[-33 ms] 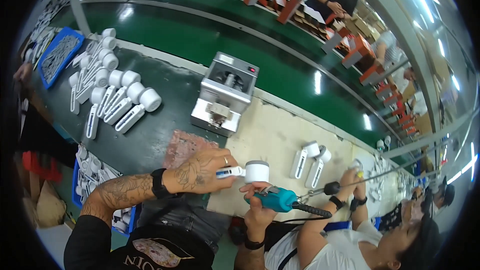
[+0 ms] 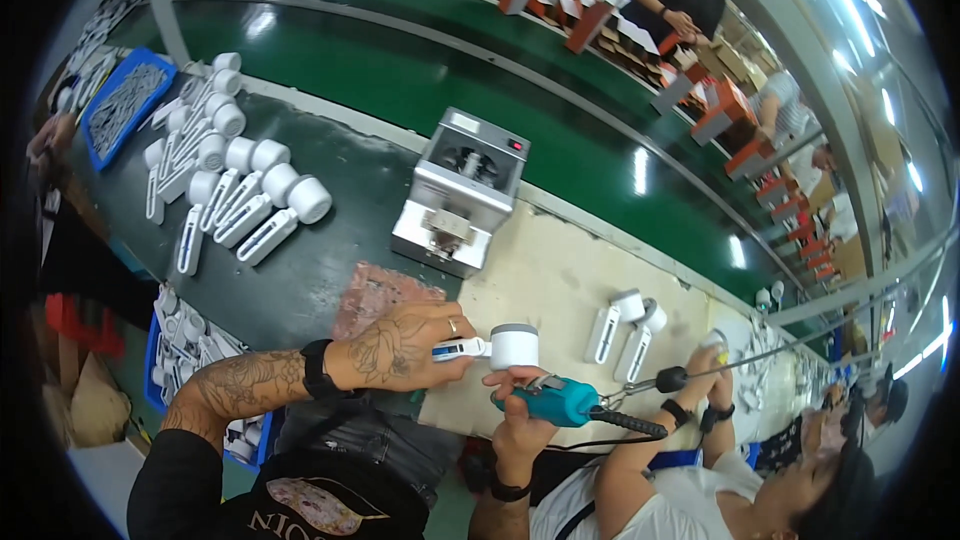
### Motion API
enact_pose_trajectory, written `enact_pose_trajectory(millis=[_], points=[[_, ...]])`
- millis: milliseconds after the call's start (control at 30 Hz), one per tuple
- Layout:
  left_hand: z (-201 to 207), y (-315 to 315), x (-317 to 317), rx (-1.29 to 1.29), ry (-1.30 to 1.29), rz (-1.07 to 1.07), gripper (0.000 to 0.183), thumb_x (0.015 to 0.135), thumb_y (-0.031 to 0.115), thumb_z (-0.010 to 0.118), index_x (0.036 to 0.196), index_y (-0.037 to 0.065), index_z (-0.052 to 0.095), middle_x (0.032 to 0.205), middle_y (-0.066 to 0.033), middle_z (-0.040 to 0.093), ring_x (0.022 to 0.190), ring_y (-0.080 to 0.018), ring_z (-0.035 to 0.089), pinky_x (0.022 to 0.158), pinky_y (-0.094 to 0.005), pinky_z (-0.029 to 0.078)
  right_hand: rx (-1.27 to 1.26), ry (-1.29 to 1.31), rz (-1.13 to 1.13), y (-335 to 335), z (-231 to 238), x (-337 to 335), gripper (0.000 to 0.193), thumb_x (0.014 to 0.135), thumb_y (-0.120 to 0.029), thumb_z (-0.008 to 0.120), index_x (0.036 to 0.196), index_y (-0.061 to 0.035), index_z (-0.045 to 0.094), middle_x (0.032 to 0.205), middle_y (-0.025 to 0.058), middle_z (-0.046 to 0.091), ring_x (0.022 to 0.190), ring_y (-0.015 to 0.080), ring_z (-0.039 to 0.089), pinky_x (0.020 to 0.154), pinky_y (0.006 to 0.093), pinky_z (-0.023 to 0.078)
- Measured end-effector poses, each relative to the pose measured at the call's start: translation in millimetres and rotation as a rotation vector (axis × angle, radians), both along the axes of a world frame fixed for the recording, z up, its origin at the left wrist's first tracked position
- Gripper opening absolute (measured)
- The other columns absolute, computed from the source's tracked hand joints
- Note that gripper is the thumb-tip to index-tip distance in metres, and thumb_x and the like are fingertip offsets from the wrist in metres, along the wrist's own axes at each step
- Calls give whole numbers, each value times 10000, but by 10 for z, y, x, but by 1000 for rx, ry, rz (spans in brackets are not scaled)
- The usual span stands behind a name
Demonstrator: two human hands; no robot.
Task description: The person assembles handheld fans by placing each one on a red block and using a power tool to screw in a fastener before setting the finished fan aside.
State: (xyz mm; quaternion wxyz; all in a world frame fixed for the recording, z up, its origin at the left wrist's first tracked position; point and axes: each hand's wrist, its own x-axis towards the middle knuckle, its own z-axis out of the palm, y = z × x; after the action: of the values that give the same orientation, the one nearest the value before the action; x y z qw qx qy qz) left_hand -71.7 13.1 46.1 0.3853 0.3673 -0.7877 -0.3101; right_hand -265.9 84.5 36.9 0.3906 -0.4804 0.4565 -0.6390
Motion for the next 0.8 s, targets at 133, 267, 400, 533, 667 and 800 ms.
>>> enact_pose_trajectory(millis=[133,267,400,533,667,800], points=[[7,94,254,-15,-30,-6,224,831,206,736,972,48,662,917,-117,607,892,-324,649,769,-413,529,12,29,7,-27,3,108,683,841,-590,768,1055,33,587,738,67,567,715,251,642,717,375,532],[-153,150,324,-208,6,23,264,825,213,738,1019,52,661,940,-131,608,911,-334,647,785,-429,528,39,14,-4,-68,-25,140,687,841,-594,765,1064,29,581,741,58,561,707,242,636,704,357,530],[-168,110,386,-330,-57,-1,341,825,233,725,1087,39,622,1033,-139,602,1020,-349,616,844,-438,522,53,30,-15,-97,9,153,672,867,-582,742,1093,27,570,760,63,558,693,219,603,681,333,517],[-158,38,430,-151,-79,-51,339,812,234,729,1069,37,630,1040,-142,611,1009,-345,627,857,-439,532,-58,-2,27,-174,148,267,646,908,-565,703,1136,22,562,768,60,536,686,189,550,651,322,476],[-272,45,408,-251,-102,30,312,815,233,728,1039,35,641,1016,-149,615,1001,-339,636,858,-430,541,-106,-20,62,-93,314,305,787,927,-724,534,1219,7,535,735,54,515,635,174,509,619,303,430],[-320,18,415,-154,-106,-62,312,830,252,720,1042,36,647,1014,-143,619,1007,-335,641,890,-450,534,-110,-2,84,-187,507,402,839,915,-776,472,1245,-7,535,709,45,503,613,169,494,611,307,418]])
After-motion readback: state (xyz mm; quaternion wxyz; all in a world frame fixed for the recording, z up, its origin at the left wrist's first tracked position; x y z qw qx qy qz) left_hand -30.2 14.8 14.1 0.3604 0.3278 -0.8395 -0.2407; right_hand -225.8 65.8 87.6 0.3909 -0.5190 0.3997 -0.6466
